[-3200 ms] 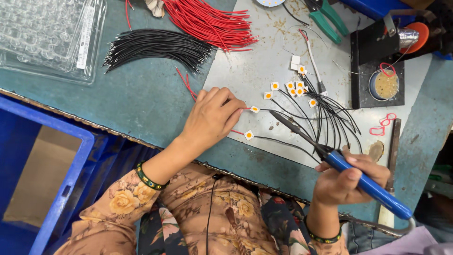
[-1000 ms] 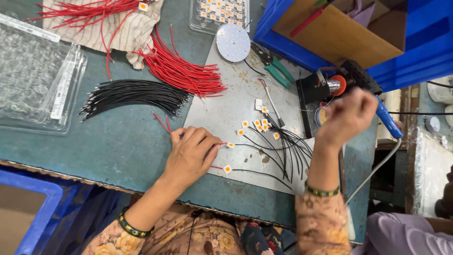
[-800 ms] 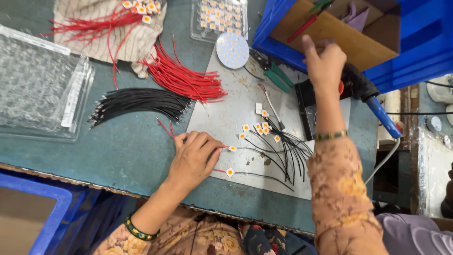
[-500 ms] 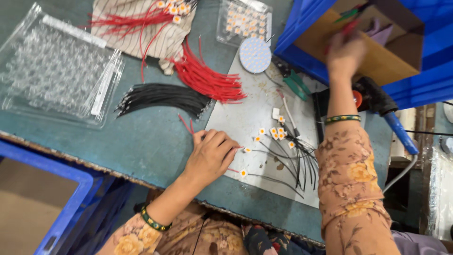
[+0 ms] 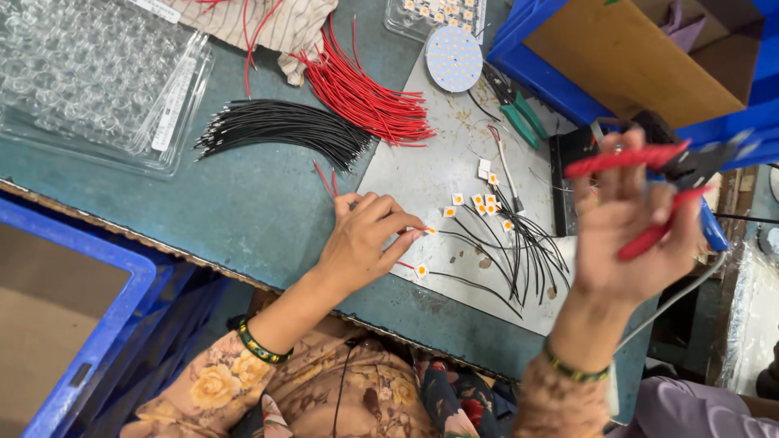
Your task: The person solders red and black wires to small square LED modules on a workbench. They use a soldering iron and wire cutters to attach wires to each LED, then place the finished units on the table.
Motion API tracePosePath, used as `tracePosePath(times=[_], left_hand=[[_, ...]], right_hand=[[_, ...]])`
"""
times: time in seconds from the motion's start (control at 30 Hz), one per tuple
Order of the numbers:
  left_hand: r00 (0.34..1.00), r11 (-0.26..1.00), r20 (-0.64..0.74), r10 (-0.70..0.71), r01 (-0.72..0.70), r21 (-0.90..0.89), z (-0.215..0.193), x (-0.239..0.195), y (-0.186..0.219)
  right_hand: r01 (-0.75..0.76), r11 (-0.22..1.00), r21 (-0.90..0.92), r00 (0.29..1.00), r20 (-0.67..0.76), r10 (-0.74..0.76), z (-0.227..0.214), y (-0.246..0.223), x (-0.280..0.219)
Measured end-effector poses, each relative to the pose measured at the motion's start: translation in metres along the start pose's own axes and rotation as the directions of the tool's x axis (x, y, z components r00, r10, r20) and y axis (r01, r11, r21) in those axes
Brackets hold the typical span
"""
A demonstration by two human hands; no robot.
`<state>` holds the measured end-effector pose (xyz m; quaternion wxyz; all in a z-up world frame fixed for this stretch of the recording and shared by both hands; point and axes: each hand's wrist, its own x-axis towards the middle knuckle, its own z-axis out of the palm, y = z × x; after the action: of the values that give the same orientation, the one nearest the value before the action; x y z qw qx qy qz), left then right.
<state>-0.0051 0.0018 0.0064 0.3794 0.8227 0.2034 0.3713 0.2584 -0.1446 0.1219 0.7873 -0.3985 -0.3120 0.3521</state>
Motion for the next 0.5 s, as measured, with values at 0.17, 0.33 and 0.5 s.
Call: tracePosePath(times=[0.17,0.33,0.5], left_hand=[[0.999,0.999,-0.039,0.011,-0.01,0.048,-0.011,0.004,0.015],[0.999,0.999,-0.011,-0.033,0.033,-0.034,-0.024,0.009,0.048],[0.996,0.985,0.04,-0.081,0.086,-0.147,-0.024,0.005,0.075]], right_hand=[[-0.068,0.932,0.355,0.989,-0.101,0.11,0.004,0.023,-0.056],[-0.15,0.973,0.176,0.971,-0.157,0.178,0.021,0.043,-0.088],[0.108,0.841,-0.53,0.968,-0.137,-0.21,0.042,0.077,-0.117]])
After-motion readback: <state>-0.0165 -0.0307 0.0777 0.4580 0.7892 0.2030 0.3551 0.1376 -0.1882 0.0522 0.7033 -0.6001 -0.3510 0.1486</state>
